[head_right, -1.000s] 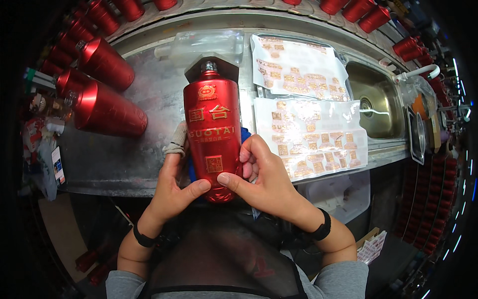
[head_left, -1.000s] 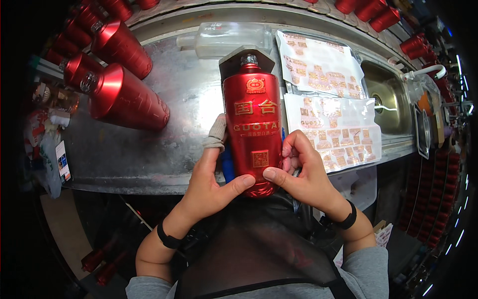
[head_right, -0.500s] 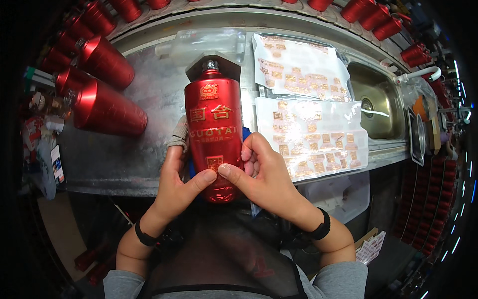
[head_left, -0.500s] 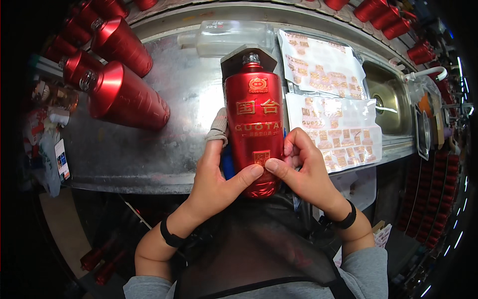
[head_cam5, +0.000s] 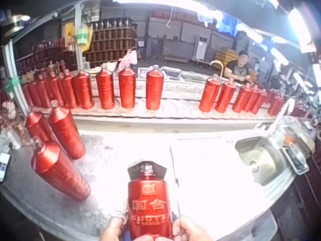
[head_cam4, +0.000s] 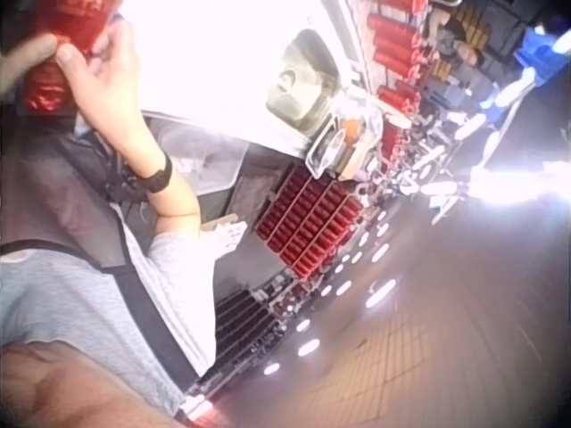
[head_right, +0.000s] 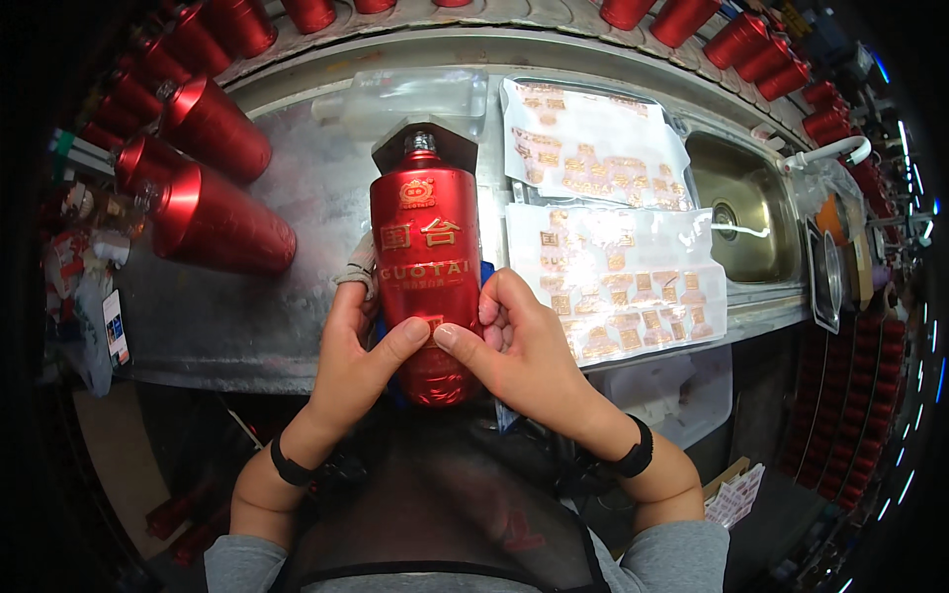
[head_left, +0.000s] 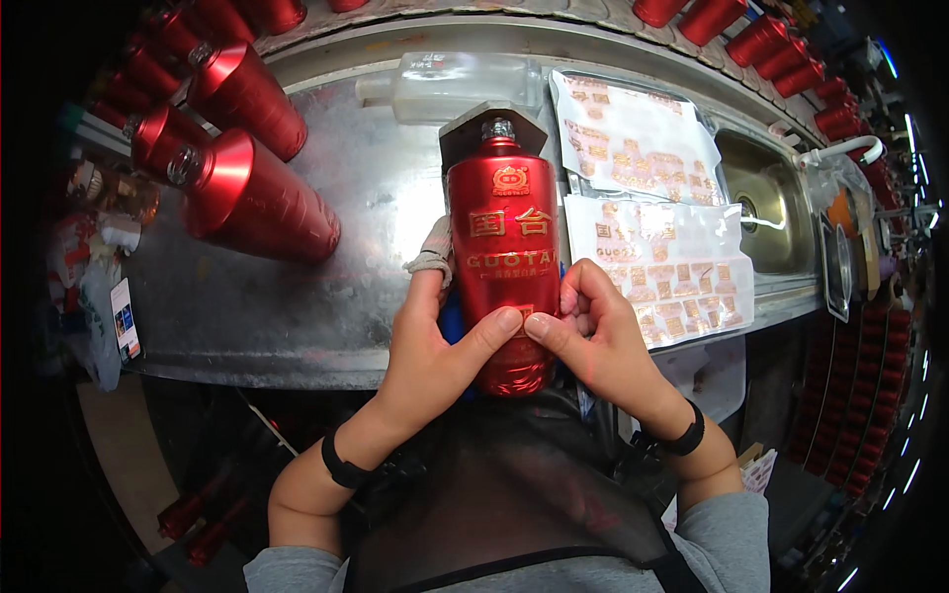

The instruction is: Applying labels and cleaning red liquor bottles on a production line.

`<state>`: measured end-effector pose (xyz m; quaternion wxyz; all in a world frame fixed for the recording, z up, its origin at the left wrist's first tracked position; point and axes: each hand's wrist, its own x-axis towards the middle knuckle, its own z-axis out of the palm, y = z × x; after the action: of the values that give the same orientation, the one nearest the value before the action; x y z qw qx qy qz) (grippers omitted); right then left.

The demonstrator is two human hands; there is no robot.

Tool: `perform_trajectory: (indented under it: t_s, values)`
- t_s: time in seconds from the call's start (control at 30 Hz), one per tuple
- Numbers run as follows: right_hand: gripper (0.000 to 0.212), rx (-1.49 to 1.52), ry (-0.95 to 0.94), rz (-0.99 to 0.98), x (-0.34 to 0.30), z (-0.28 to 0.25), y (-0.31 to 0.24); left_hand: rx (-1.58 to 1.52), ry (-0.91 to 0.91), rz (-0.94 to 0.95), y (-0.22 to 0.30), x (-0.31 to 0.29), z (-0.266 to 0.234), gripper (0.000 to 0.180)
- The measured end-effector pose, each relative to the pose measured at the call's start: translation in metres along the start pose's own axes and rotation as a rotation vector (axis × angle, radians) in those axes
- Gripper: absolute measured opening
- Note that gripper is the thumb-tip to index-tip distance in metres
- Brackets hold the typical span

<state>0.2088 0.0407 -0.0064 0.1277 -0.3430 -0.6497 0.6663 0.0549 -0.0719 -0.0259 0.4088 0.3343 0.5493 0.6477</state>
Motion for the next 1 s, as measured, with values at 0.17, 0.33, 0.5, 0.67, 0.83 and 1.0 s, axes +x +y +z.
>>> perform_trajectory:
  t_s: [0.17,0.33,0.5,0.67,0.83,1.0]
  values:
    - [0.038,-0.045,0.009,-0.031,0.000,-0.001,0.001,-0.015,-0.002,0.004,0.000,0.000,0.000,0.083]
    - [0.037,-0.040,0.033,-0.051,0.002,-0.001,-0.002,-0.004,0.000,0.012,-0.002,0.000,0.001,0.082]
    - [0.038,-0.135,0.030,-0.032,0.001,-0.002,-0.005,-0.006,0.001,-0.033,-0.001,-0.001,0.002,0.083]
    - [0.037,-0.102,0.008,-0.008,0.000,-0.006,-0.003,0.018,0.009,-0.056,0.001,-0.002,0.002,0.088]
    - [0.040,-0.108,-0.040,-0.027,-0.009,-0.009,0.004,0.161,-0.046,-0.011,0.001,-0.004,0.000,0.098]
    - [0.037,-0.063,-0.076,-0.035,-0.008,-0.012,0.006,0.115,-0.054,-0.075,0.006,-0.004,0.001,0.098]
